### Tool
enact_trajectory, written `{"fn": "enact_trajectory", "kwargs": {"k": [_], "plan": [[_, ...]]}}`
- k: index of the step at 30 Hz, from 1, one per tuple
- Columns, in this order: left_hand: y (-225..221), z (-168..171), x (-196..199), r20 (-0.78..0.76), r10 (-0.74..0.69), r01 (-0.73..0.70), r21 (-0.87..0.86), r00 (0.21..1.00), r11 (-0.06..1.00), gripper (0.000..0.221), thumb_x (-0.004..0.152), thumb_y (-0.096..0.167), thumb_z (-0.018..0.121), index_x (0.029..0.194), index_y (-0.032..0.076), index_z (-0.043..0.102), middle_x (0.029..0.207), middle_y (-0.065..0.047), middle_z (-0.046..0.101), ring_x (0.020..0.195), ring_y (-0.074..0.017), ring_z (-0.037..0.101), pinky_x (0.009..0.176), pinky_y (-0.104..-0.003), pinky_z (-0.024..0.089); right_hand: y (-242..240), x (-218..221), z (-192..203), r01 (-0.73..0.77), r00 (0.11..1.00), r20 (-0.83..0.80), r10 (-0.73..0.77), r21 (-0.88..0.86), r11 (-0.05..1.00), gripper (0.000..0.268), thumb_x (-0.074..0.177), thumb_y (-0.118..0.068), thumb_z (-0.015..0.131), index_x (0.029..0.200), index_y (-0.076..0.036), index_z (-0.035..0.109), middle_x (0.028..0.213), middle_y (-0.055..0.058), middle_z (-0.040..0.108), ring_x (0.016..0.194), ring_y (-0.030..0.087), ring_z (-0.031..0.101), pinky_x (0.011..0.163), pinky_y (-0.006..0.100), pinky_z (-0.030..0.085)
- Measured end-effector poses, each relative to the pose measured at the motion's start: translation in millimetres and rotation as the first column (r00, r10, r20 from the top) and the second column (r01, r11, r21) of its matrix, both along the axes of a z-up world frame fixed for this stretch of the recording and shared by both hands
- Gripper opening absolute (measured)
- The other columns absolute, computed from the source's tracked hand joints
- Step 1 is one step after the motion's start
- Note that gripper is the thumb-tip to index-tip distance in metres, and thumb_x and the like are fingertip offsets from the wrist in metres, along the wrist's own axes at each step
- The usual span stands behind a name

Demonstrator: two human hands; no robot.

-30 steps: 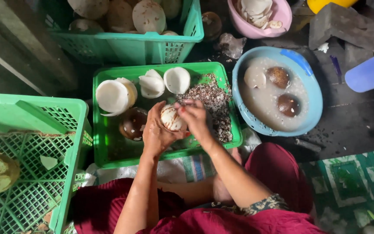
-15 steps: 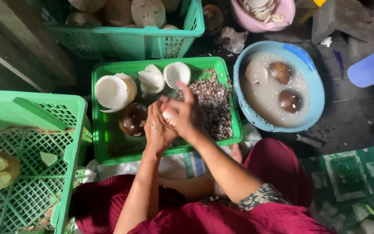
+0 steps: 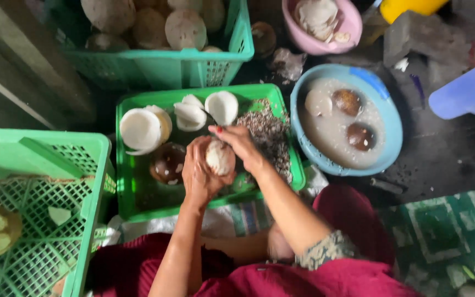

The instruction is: Peeling the brown skin off a coconut using a small knife

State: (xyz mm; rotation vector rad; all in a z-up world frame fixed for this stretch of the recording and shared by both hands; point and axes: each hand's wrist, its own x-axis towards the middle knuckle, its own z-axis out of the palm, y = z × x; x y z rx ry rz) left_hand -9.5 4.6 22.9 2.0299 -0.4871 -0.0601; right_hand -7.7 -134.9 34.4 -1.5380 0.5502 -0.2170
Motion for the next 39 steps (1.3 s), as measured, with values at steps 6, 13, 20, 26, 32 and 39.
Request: {"fn": "enact_trajectory", "kwargs": {"k": [6, 13, 20, 26, 32, 39], "plan": [[0, 4, -1, 0.053, -0.041, 0.045, -0.073, 0.998, 0.996, 0.11, 0.036, 0.039, 0.099, 0.134, 0.018, 0.055, 0.142, -0.007, 0.049, 0.131, -0.0377, 0.051, 0.108, -0.049, 0.047, -14, -1, -21, 0.18, 0.979, -0.136, -0.153, 0.216, 0.96, 0.032, 0.084, -0.047, 0.074, 0.098, -0.02, 0.081, 0.077, 0.004, 0.069, 0.054, 0.017, 0.053, 0.04, 0.025, 0.02], [-4, -18, 14, -0.153, -0.007, -0.006, -0.084, 0.988, 0.996, 0.088, 0.064, 0.046, 0.089, 0.139, 0.023, 0.05, 0.136, -0.005, 0.051, 0.123, -0.0338, 0.06, 0.103, -0.048, 0.051, 35, -46, 9, 0.054, 0.929, 0.258, 0.265, -0.804, 0.592, 0.025, 0.088, -0.024, 0.075, 0.113, -0.027, 0.079, 0.148, 0.012, 0.051, 0.128, 0.035, 0.056, 0.108, 0.04, 0.046], [-7, -4, 10, -0.107, 0.021, -0.025, -0.037, 0.994, 0.999, 0.091, 0.054, 0.041, 0.088, 0.135, 0.024, 0.051, 0.131, -0.003, 0.05, 0.119, -0.0347, 0.062, 0.097, -0.052, 0.053, 26, -28, 31, 0.003, 0.996, 0.081, 0.037, -0.44, 0.898, 0.019, 0.093, -0.031, 0.064, 0.098, -0.019, 0.079, 0.134, 0.008, 0.06, 0.121, 0.034, 0.06, 0.107, 0.042, 0.046], [-6, -2, 4, -0.083, 0.025, -0.03, -0.067, 0.996, 0.997, 0.092, 0.054, 0.039, 0.087, 0.136, 0.018, 0.05, 0.133, -0.006, 0.05, 0.121, -0.0369, 0.06, 0.099, -0.056, 0.051, -15, -1, -57, -0.01, 1.0, -0.03, -0.008, -0.56, 0.828, 0.018, 0.086, -0.043, 0.072, 0.096, -0.029, 0.078, 0.138, 0.001, 0.055, 0.123, 0.029, 0.061, 0.104, 0.042, 0.048], [-5, -15, 9, -0.023, -0.001, -0.002, -0.128, 1.0, 0.992, 0.087, 0.063, 0.04, 0.085, 0.138, 0.015, 0.049, 0.132, -0.011, 0.051, 0.126, -0.0382, 0.055, 0.103, -0.054, 0.047, 34, -41, 30, -0.039, 0.992, 0.037, 0.117, -0.808, 0.588, 0.023, 0.092, -0.035, 0.068, 0.101, -0.017, 0.077, 0.143, 0.009, 0.054, 0.122, 0.034, 0.06, 0.096, 0.041, 0.053], [-8, 3, 3, -0.068, 0.036, -0.039, -0.037, 0.997, 0.999, 0.104, 0.044, 0.04, 0.093, 0.137, 0.018, 0.05, 0.136, -0.008, 0.049, 0.124, -0.0361, 0.058, 0.102, -0.052, 0.05, -14, 3, -36, -0.038, 0.999, -0.008, 0.039, -0.458, 0.888, 0.033, 0.093, -0.054, 0.062, 0.093, -0.026, 0.08, 0.139, 0.004, 0.056, 0.128, 0.031, 0.058, 0.107, 0.036, 0.046]]}}
